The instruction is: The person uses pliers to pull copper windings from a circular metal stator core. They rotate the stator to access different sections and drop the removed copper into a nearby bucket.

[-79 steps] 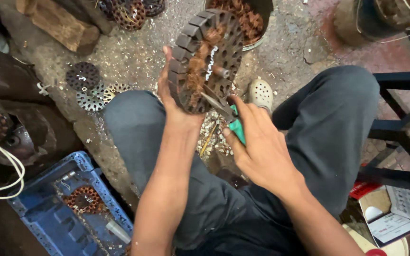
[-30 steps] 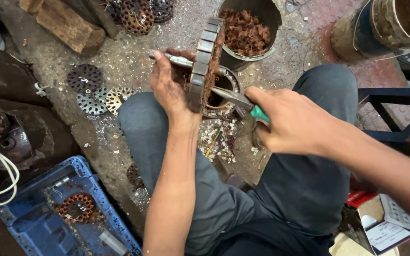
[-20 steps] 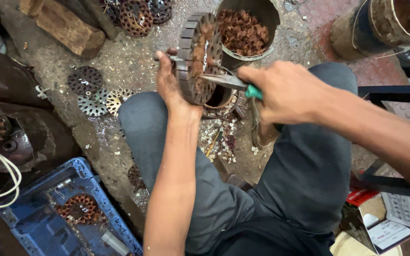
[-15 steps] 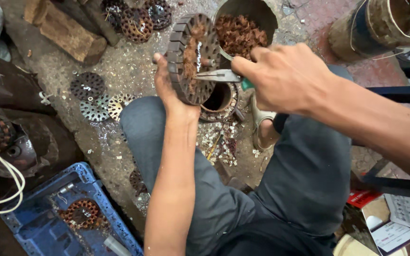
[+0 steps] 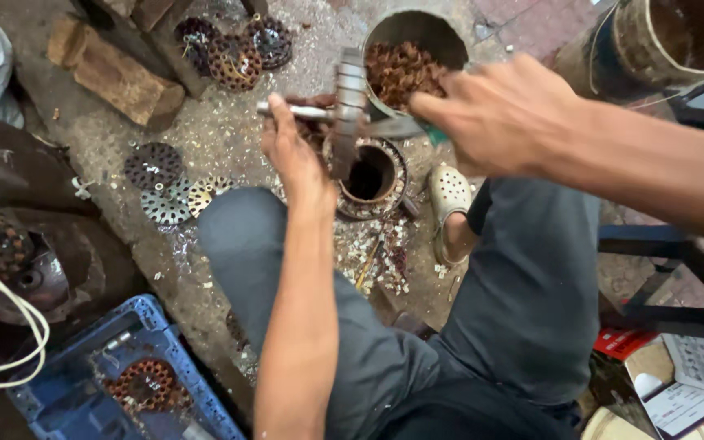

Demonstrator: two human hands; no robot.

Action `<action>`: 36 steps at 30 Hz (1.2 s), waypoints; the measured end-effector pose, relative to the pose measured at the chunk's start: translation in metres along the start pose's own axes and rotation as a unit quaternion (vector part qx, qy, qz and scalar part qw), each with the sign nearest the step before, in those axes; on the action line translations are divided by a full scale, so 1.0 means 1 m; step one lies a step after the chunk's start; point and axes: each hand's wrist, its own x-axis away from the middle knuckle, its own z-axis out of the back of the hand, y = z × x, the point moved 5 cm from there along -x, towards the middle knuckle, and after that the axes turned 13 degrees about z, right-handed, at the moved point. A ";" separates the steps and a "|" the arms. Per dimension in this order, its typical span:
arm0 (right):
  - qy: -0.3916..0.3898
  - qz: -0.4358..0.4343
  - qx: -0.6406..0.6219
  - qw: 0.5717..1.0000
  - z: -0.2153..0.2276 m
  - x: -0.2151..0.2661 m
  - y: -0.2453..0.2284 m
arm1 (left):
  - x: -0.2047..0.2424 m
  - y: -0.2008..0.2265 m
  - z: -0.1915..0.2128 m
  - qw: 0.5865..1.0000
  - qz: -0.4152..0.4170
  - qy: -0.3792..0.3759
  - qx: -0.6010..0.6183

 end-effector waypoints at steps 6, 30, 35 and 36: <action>-0.162 -0.081 -0.358 0.916 -0.027 0.067 -0.022 | 0.059 0.038 -0.026 0.947 0.071 -0.306 0.063; 0.261 0.024 0.091 0.961 -0.056 0.043 -0.019 | 0.012 -0.051 0.046 0.958 0.150 -0.106 0.219; 0.279 0.139 0.399 0.863 -0.035 0.038 0.007 | -0.002 -0.065 0.054 0.949 0.146 -0.160 0.227; 0.287 0.148 0.407 0.854 -0.028 0.039 0.009 | -0.002 -0.064 0.051 0.944 0.161 -0.179 0.226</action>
